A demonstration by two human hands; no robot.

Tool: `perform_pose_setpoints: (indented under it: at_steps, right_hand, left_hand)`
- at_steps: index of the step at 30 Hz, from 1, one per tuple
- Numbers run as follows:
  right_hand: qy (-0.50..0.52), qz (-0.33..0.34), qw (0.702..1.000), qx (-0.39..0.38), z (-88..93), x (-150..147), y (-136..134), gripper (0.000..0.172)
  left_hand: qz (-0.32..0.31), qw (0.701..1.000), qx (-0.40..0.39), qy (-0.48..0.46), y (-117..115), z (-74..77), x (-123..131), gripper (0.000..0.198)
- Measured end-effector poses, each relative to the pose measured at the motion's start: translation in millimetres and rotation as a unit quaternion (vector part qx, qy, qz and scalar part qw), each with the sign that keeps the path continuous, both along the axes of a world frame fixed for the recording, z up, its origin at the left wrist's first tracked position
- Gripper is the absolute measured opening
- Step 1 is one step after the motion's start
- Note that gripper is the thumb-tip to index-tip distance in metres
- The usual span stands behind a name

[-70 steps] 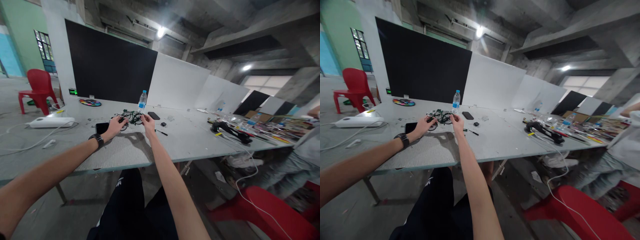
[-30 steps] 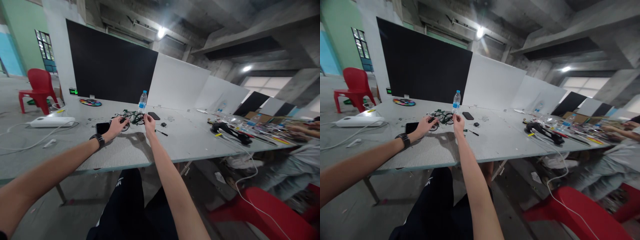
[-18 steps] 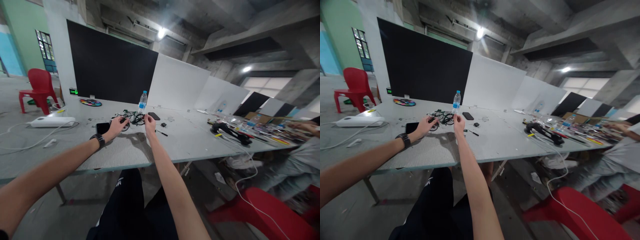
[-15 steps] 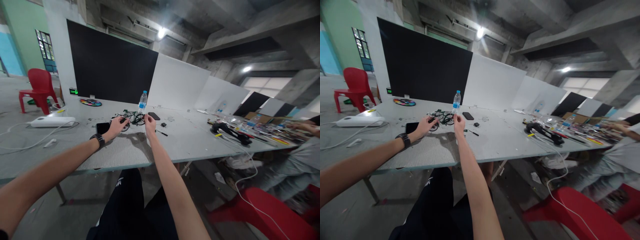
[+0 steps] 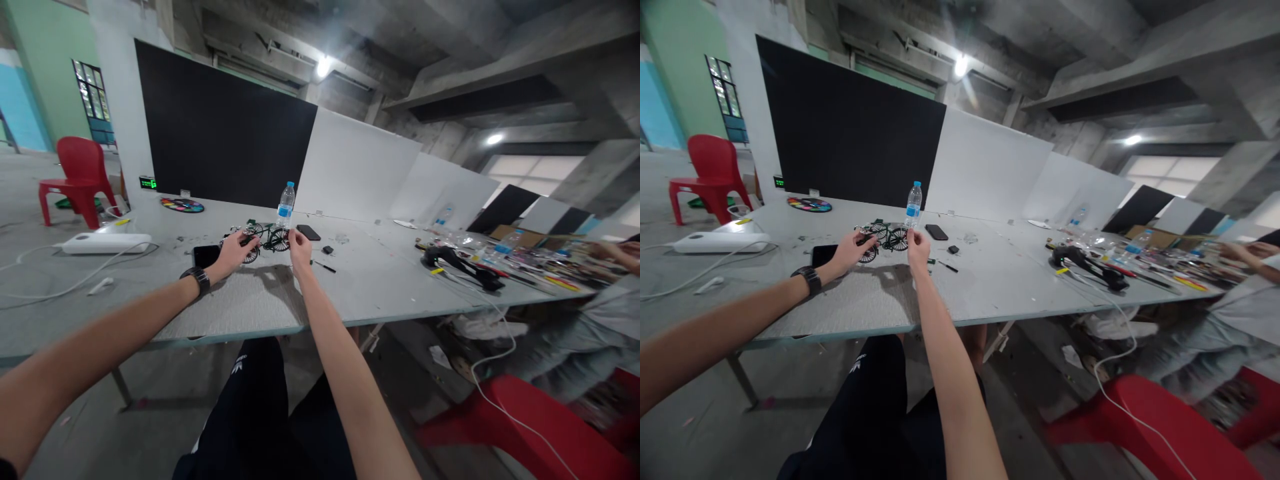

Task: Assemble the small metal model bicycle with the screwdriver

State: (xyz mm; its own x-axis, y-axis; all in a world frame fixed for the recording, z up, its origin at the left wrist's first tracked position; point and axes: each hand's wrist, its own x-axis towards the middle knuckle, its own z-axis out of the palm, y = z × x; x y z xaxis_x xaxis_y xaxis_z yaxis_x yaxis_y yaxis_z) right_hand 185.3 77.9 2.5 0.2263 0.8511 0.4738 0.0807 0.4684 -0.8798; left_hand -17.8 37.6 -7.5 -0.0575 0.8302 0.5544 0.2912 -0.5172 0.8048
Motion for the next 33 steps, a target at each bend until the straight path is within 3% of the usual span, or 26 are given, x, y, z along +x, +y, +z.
perform_pose_setpoints:
  at_steps: [6, 11, 18, 22, 27, 30, 33]
  right_hand:
    - [-0.033, -0.019, 0.999, 0.0, -1.0, 1.7, 0.9, 0.076]
    - [-0.062, -0.002, 0.998, -0.016, -2.6, 1.0, 3.5, 0.07]
    - [-0.26, -0.008, 0.965, -0.021, -2.8, -2.9, -7.5, 0.044]
    - [-0.379, -0.035, 0.923, -0.049, 17.5, 13.5, -10.3, 0.033]
    - [-0.564, -0.071, 0.814, -0.118, 44.6, 58.0, -8.8, 0.028]
    - [-0.623, -0.051, 0.763, -0.163, 46.9, 81.8, -10.6, 0.031]
    - [-0.642, -0.014, 0.748, -0.168, 43.2, 95.7, -16.4, 0.025]
  left_hand:
    - [-0.005, 1.0, -0.01, -0.014, 0.9, -1.5, -0.3, 0.046]
    - [-0.009, 0.997, -0.03, -0.07, 8.1, -6.3, -1.3, 0.05]
    - [0.005, 0.99, -0.02, -0.139, 15.4, -7.3, -6.0, 0.056]
    - [0.011, 0.99, -0.034, -0.137, 12.3, -5.7, -5.3, 0.055]
    - [0.012, 0.992, -0.03, -0.121, 9.0, -4.7, -3.6, 0.052]
    - [0.014, 0.994, -0.023, -0.11, 9.7, -6.2, -4.0, 0.052]
    - [0.017, 0.995, -0.028, -0.095, 12.3, -9.1, -5.0, 0.05]
